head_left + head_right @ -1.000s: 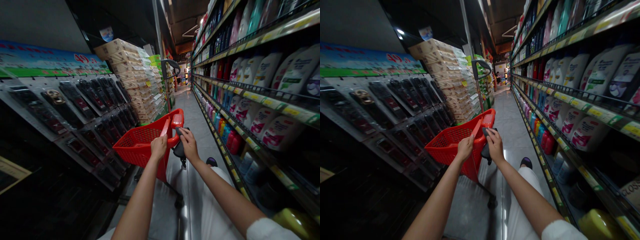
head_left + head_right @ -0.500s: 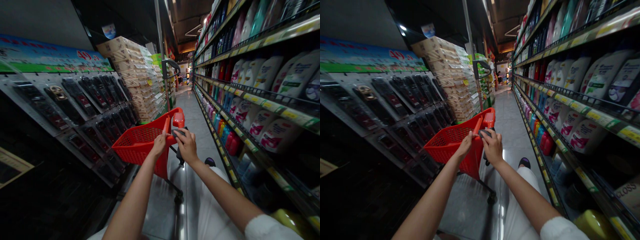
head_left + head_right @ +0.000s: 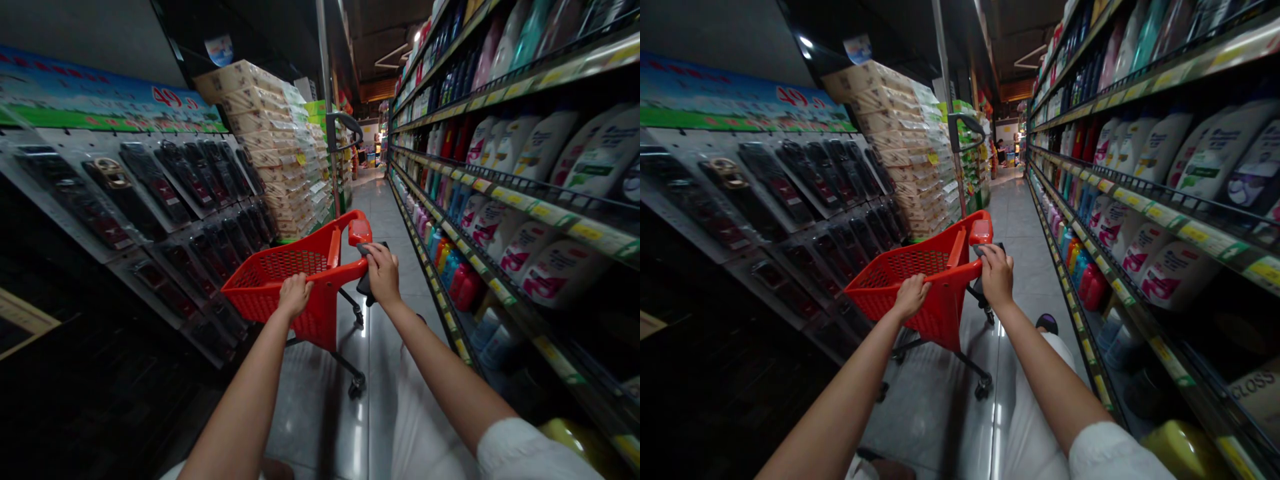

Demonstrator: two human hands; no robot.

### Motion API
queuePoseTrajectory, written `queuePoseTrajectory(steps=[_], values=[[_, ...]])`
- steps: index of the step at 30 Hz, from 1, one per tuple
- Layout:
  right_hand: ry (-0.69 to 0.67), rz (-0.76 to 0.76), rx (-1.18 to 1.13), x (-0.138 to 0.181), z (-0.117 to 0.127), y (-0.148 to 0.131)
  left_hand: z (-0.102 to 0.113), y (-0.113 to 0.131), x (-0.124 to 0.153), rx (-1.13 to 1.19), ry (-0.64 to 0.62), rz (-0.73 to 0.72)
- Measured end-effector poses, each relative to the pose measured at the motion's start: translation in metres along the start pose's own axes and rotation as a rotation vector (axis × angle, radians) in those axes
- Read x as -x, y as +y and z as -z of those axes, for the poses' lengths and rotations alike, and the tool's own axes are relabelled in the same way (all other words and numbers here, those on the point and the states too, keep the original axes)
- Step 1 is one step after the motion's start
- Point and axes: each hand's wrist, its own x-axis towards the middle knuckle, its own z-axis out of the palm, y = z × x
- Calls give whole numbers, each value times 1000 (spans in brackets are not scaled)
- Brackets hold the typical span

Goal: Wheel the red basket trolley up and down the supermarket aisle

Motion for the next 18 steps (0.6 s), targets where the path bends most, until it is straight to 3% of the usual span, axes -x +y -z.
queuePoseTrajectory(steps=[4, 7, 13, 15, 18], values=[[-61, 75, 96, 25, -2, -14, 0, 10, -1, -64, -18, 12], [-89, 110, 111, 27, 1, -12, 1, 13, -1, -90, -37, -2], [93, -63, 146, 5, -10, 11, -8, 34, -5, -80, -52, -44], [42, -46, 238, 13, -20, 12, -13, 43, -8, -66, -44, -44], [-163, 84, 337, 27, -27, 15, -18, 53, -10, -42, -41, -53]])
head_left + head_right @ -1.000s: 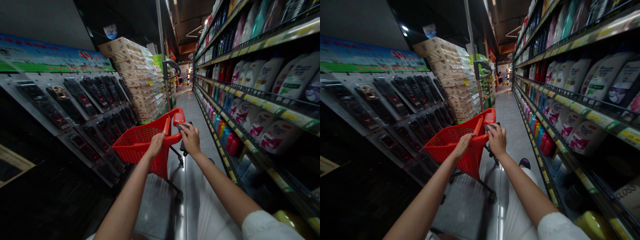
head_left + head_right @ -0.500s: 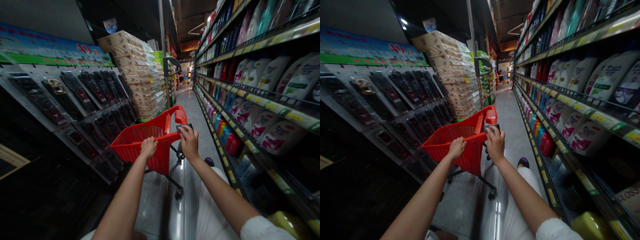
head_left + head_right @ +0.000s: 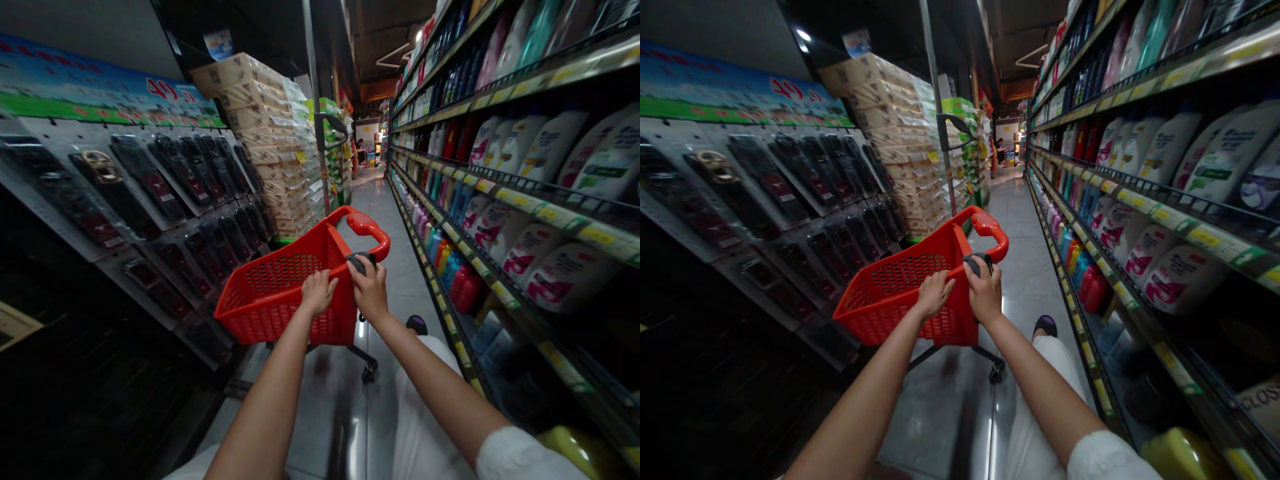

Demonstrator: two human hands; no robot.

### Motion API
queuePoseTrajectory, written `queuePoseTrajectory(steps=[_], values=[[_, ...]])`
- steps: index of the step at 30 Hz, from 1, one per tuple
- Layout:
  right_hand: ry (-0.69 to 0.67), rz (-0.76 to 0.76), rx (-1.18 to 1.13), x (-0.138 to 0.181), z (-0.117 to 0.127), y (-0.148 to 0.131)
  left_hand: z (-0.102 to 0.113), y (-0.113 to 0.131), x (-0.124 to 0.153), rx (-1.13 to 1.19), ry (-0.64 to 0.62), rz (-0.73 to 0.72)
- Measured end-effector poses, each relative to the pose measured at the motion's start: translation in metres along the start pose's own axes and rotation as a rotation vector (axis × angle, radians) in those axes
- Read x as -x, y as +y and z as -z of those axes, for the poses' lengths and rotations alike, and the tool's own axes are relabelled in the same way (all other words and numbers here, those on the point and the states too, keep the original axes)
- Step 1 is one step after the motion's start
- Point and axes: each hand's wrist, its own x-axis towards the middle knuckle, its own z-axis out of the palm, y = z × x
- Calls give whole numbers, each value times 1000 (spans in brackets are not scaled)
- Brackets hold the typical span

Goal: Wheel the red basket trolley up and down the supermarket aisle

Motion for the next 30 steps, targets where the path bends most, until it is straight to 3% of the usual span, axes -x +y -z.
queuePoseTrajectory(steps=[2, 6, 8, 10, 13, 15, 20, 23, 26, 30], values=[[-42, 31, 18, -3, 2, 8, -2, 5, 0, 15, -4, -12], [112, -151, 23, -30, 13, 34, -7, 16, 1, 44, 4, -22], [125, -204, 59, -36, 13, 38, -9, 24, 1, 60, 17, -15], [20, -149, 118, -30, 10, 32, -10, 31, 2, 76, 29, -6], [-204, 51, 170, -16, 12, 19, -10, 37, 4, 95, 37, 2], [-258, 117, 162, -16, 22, 14, -9, 39, 8, 107, 38, 10], [-62, 79, 163, -55, 52, 17, -8, 40, 22, 94, 59, 20], [-157, 245, 189, -68, 52, 20, -1, 29, 26, 99, 37, -56], [-298, 373, 228, -64, 44, 28, 7, 0, 30, 178, -65, -199], [-357, 482, 204, -62, 44, 42, 10, -40, 39, 199, -183, -177]])
